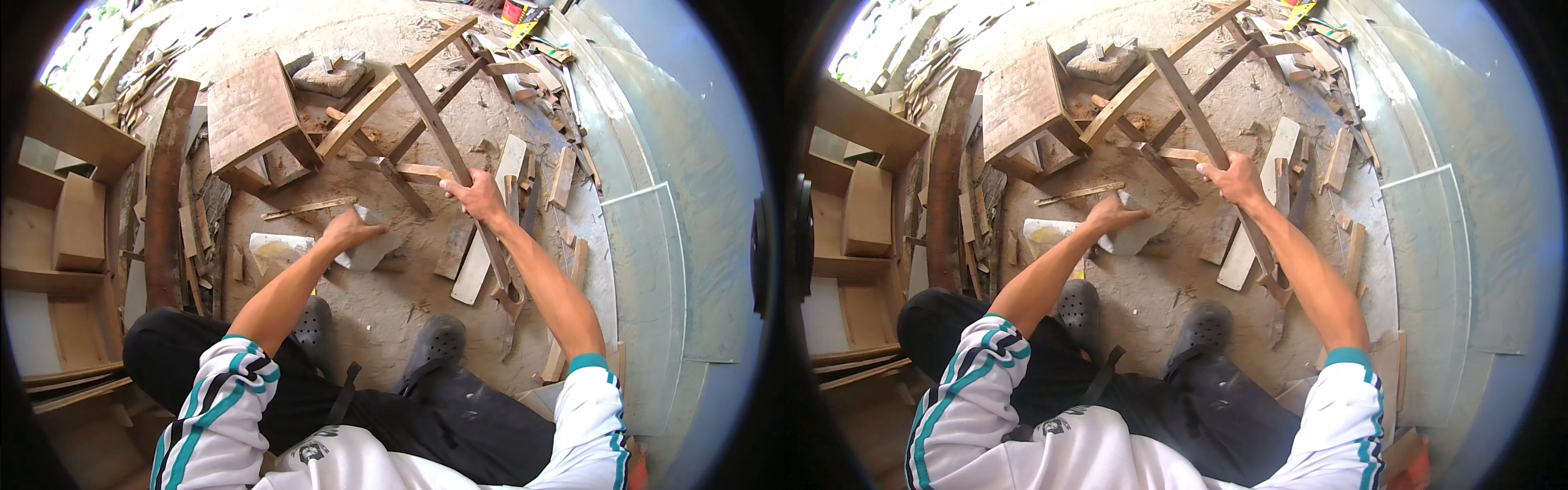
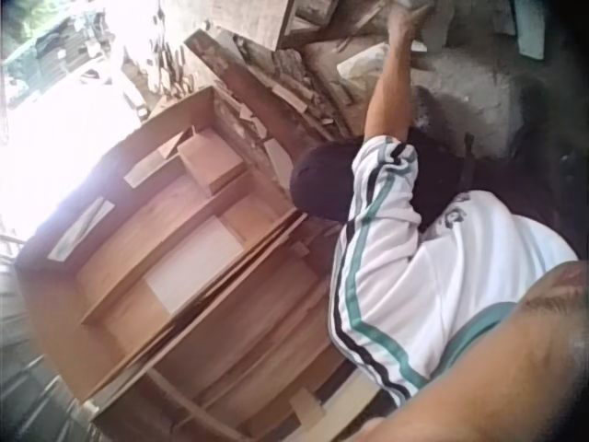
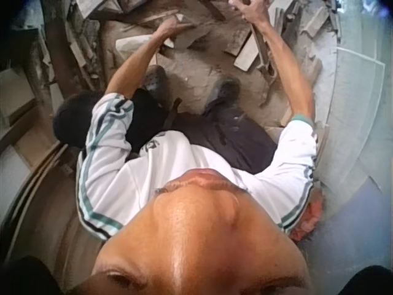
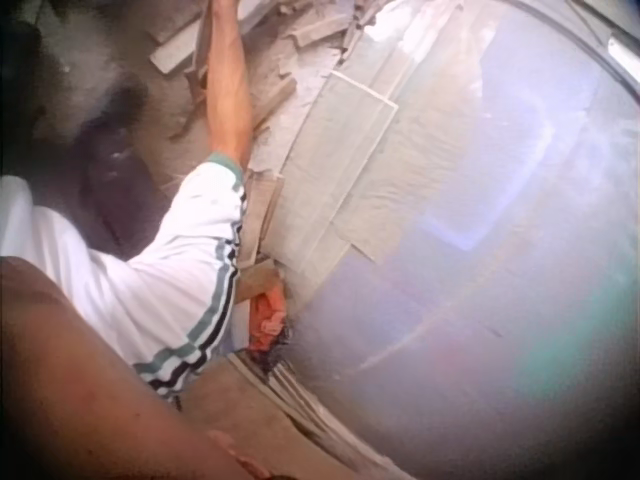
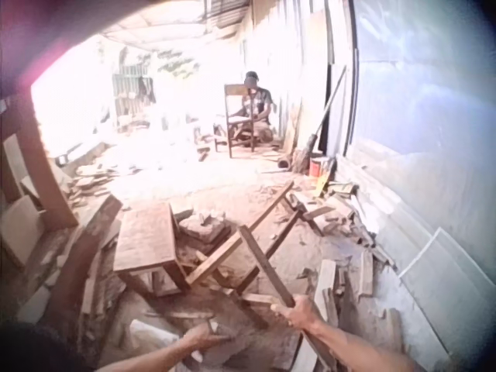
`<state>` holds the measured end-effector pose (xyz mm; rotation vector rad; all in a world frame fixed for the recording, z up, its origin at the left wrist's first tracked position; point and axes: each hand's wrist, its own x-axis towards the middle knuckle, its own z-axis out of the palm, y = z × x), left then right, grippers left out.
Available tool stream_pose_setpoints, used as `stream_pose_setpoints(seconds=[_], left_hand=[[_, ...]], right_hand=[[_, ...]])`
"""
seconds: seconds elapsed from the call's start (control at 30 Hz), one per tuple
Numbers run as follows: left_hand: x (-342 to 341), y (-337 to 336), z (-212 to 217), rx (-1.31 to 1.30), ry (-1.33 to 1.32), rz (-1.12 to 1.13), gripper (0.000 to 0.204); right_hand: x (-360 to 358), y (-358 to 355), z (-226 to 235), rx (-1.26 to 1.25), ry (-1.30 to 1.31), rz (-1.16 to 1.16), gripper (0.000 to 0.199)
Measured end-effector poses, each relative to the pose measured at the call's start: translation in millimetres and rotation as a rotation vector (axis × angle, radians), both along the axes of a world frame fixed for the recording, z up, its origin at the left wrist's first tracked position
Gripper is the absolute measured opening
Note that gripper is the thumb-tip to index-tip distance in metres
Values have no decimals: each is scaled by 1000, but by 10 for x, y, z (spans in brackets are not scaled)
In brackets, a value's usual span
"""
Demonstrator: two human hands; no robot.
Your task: The person sits on the floor and uses a hand saw to cut a wooden plank, then assembles wooden pieces into a frame-like structure. They use a hammer to secure joints and adjust the frame's alignment.
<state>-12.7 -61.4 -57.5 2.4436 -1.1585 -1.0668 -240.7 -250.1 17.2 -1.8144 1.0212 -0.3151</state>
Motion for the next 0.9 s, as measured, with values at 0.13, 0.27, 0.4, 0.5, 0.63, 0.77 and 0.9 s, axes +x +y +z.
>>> stream_pose_setpoints(seconds=[0.13,0.27,0.4,0.5,0.63,0.77,0.9], left_hand=[[428,184,41,249,95,-131,109],[440,264,119,265,-29,-117,108],[434,202,206,324,57,-87,117],[638,424,-20,222,72,3,109],[606,370,43,84,266,45,93],[924,526,41,142,306,67,84],[1047,460,125,-11,-54,-65,81]], right_hand=[[199,235,-83,-7,-28,19,36],[318,613,-120,30,-61,40,41],[283,692,-50,125,-83,66,46],[326,662,118,174,-11,166,53],[190,500,41,-24,218,193,62],[354,575,265,-111,282,264,65],[389,629,214,-233,247,260,56]])
